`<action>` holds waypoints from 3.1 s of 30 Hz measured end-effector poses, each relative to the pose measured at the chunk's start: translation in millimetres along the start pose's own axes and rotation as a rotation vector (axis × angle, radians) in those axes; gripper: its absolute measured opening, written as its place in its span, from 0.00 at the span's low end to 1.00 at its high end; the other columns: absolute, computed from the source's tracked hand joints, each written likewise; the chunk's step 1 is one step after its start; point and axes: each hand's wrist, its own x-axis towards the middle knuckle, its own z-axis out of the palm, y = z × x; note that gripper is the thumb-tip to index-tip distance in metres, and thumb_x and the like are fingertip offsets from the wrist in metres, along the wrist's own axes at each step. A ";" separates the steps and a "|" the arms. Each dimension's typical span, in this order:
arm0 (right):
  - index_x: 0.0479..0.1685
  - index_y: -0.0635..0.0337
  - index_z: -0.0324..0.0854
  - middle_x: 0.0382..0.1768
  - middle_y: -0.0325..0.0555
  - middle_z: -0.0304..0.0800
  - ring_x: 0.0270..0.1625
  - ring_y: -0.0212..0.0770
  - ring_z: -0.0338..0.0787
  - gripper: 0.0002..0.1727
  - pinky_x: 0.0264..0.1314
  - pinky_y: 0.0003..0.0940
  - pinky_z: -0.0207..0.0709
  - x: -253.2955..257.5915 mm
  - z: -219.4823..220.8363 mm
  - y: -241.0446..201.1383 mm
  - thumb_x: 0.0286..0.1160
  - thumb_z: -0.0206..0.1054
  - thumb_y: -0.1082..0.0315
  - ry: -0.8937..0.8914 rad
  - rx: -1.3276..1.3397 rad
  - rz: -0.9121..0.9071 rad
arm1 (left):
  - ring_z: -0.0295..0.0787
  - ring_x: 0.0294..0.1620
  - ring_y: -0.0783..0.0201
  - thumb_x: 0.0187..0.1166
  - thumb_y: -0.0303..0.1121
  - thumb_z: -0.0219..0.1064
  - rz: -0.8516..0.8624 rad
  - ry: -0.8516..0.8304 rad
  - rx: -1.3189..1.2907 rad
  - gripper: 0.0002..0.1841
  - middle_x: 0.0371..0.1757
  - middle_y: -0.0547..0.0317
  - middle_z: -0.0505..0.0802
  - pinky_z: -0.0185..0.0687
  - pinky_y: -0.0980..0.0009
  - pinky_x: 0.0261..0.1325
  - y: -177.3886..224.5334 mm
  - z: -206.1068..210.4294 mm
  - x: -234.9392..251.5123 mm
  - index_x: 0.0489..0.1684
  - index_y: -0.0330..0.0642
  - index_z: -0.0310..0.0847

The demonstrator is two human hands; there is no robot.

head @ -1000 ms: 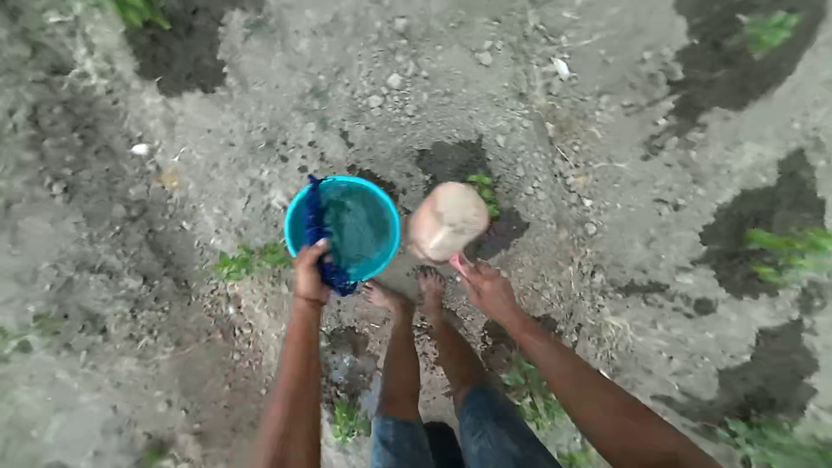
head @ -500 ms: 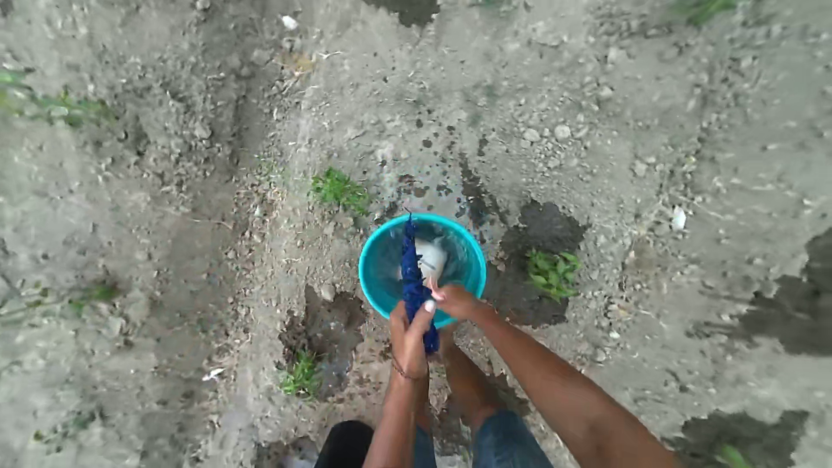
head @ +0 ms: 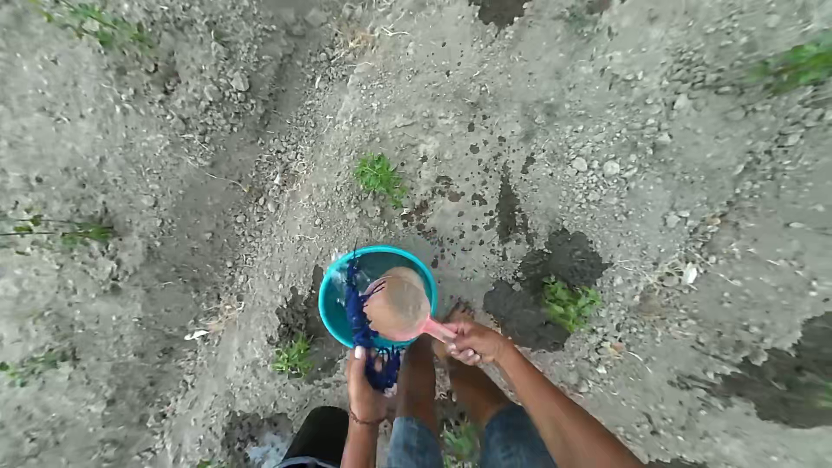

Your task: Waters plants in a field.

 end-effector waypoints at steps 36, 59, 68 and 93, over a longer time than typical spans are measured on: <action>0.60 0.66 0.78 0.23 0.38 0.77 0.14 0.27 0.69 0.12 0.13 0.20 0.61 65.6 -58.2 -163.9 0.82 0.64 0.74 1.176 -0.052 -0.247 | 0.89 0.31 0.65 0.89 0.35 0.56 -0.263 0.287 0.173 0.12 0.30 0.57 0.89 0.89 0.66 0.39 10.5 -81.9 65.3 0.44 0.35 0.79; 0.67 0.58 0.89 0.54 0.59 0.95 0.56 0.55 0.96 0.19 0.66 0.56 0.85 -159.7 -18.8 -124.0 0.80 0.64 0.67 0.697 -1.069 -0.282 | 0.71 0.10 0.76 0.86 0.40 0.49 -0.109 0.149 0.310 0.19 0.11 0.72 0.76 0.73 0.78 0.17 52.9 142.7 -22.1 0.19 0.51 0.72; 0.84 0.66 0.68 0.68 0.78 0.78 0.66 0.76 0.84 0.26 0.63 0.68 0.80 -149.2 -39.4 -215.3 0.89 0.46 0.74 0.624 -1.427 0.103 | 0.78 0.17 0.79 0.79 0.41 0.55 -0.031 -0.347 0.625 0.11 0.17 0.78 0.81 0.81 0.78 0.26 101.0 319.7 -87.7 0.37 0.44 0.77; 0.50 0.47 0.83 0.22 0.28 0.82 0.12 0.19 0.69 0.17 0.10 0.13 0.62 -370.6 -239.9 -256.0 0.60 0.76 0.63 0.605 0.761 -1.071 | 0.75 0.19 0.71 0.94 0.50 0.44 -0.077 -0.579 0.877 0.25 0.20 0.65 0.77 0.78 0.74 0.27 4.5 760.5 49.3 0.35 0.41 0.76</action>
